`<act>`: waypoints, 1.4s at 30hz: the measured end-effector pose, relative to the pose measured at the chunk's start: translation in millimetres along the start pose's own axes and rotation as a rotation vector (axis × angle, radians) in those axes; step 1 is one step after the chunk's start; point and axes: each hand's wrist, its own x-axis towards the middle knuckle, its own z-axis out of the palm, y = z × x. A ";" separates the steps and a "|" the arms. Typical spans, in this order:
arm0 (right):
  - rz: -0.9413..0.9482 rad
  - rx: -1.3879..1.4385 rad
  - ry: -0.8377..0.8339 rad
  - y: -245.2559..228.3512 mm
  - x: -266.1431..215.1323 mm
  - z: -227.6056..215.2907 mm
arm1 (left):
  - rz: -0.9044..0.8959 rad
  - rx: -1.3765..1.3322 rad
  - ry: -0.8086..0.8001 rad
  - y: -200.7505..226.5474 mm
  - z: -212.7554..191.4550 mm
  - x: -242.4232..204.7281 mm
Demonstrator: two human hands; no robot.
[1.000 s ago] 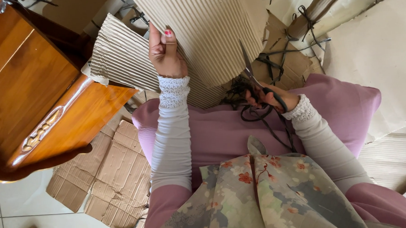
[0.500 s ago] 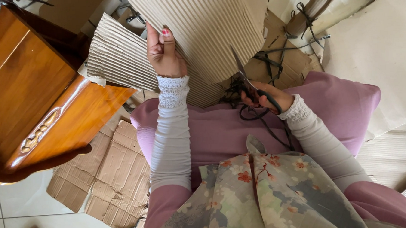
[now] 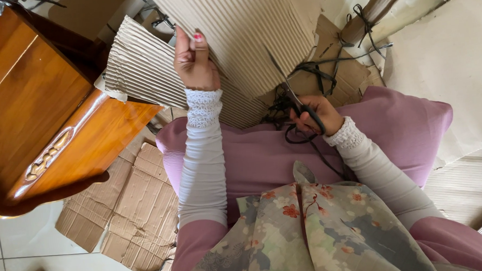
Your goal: Cutting a long strip of corrugated cardboard using scissors while sitting on the floor.
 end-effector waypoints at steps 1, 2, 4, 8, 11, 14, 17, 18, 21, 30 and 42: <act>0.001 -0.001 -0.002 -0.8 2.9 -1.5 | 0.001 0.000 0.002 8.7 9.7 -6.3; -0.035 -0.079 -0.041 -1.5 5.7 -2.7 | 0.041 0.134 -0.128 17.5 19.4 -12.4; -0.072 -0.155 -0.079 5.3 8.4 -6.2 | 0.080 0.268 -0.259 24.6 27.7 -19.3; -0.081 -0.066 0.051 -6.9 9.2 3.2 | -0.001 0.496 -0.226 24.5 25.0 -19.7; -0.134 -0.148 0.186 -16.5 5.8 9.7 | 0.013 0.502 -0.238 21.2 22.2 -18.7; -0.146 -0.216 0.249 -11.0 5.2 12.2 | 0.026 0.511 -0.238 14.4 15.4 -15.9; -0.060 -0.167 0.187 -5.9 2.4 7.0 | 0.067 0.559 -0.272 8.1 9.1 -14.1; 0.030 -0.114 0.125 -3.8 0.8 4.8 | 0.104 0.610 -0.301 7.1 5.9 -14.2; 0.552 1.154 -0.001 69.6 -5.8 -43.9 | 0.200 0.557 -0.526 27.3 28.3 -26.4; -0.022 0.074 0.205 12.7 2.0 8.6 | 0.000 0.501 -0.558 34.2 31.7 -34.6; -0.123 -0.151 0.326 6.6 0.7 18.1 | 0.013 0.513 -0.496 10.2 18.7 -32.5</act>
